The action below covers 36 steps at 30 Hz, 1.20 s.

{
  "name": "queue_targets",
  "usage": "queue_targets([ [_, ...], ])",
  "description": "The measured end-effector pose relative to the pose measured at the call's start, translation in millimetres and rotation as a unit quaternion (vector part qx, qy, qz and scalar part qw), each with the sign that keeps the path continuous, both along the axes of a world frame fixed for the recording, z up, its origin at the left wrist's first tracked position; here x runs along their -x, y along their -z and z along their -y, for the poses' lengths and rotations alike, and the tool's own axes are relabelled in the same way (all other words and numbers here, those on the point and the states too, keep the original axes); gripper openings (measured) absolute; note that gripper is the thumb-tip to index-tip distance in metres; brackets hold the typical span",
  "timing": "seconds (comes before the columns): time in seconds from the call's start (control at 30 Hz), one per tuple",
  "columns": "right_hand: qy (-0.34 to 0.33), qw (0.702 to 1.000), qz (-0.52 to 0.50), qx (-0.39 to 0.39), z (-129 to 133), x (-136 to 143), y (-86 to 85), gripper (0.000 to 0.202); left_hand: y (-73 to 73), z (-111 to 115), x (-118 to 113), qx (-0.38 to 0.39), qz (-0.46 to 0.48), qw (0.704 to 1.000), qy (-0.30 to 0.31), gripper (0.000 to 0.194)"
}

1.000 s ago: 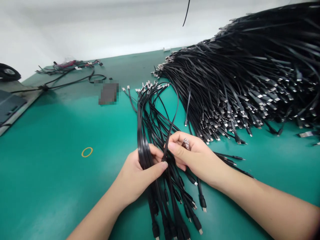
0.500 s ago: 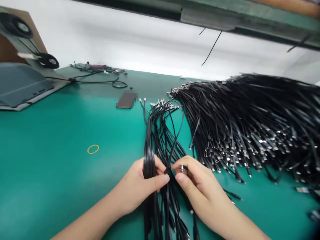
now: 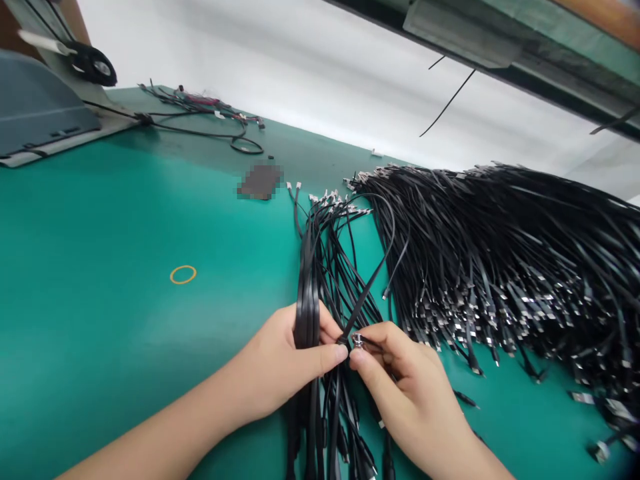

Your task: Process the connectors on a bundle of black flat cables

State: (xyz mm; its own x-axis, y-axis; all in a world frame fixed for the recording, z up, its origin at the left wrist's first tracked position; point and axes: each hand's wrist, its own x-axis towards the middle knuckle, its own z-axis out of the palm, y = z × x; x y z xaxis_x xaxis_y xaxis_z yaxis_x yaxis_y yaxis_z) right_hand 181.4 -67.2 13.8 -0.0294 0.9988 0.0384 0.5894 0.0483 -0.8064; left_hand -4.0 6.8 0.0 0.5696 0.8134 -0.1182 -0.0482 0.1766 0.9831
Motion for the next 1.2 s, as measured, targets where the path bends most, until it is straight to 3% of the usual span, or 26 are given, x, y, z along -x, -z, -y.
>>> queue_targets([
  [0.3, -0.006, 1.0, 0.019, -0.024, 2.4, 1.2, 1.8, 0.015, 0.5, -3.2, -2.6, -0.017, 0.019, 1.0, -0.016, 0.011],
  [0.47, -0.006, 0.999, 0.021, -0.048, 0.4, 3.5, -2.1, 0.011, -4.1, -3.6, -0.9, -0.014, -0.004, 1.0, 0.013, 0.009],
  [0.63, -0.025, 0.998, 0.018, -0.057, -0.5, 5.4, -4.4, 0.007, 1.6, -4.2, 1.5, -0.017, 0.017, 0.999, 0.025, 0.008],
  [1.03, -0.022, 0.997, 0.027, -0.074, 0.9, 6.9, 0.1, 0.008, 5.2, -5.7, 2.7, -0.01, -0.002, 1.0, 0.01, 0.023],
  [1.2, -0.02, 0.996, 0.042, -0.074, 0.0, 7.0, 0.9, 0.009, 7.9, -4.9, 4.2, 0.005, 0.0, 1.0, 0.03, 0.023],
])
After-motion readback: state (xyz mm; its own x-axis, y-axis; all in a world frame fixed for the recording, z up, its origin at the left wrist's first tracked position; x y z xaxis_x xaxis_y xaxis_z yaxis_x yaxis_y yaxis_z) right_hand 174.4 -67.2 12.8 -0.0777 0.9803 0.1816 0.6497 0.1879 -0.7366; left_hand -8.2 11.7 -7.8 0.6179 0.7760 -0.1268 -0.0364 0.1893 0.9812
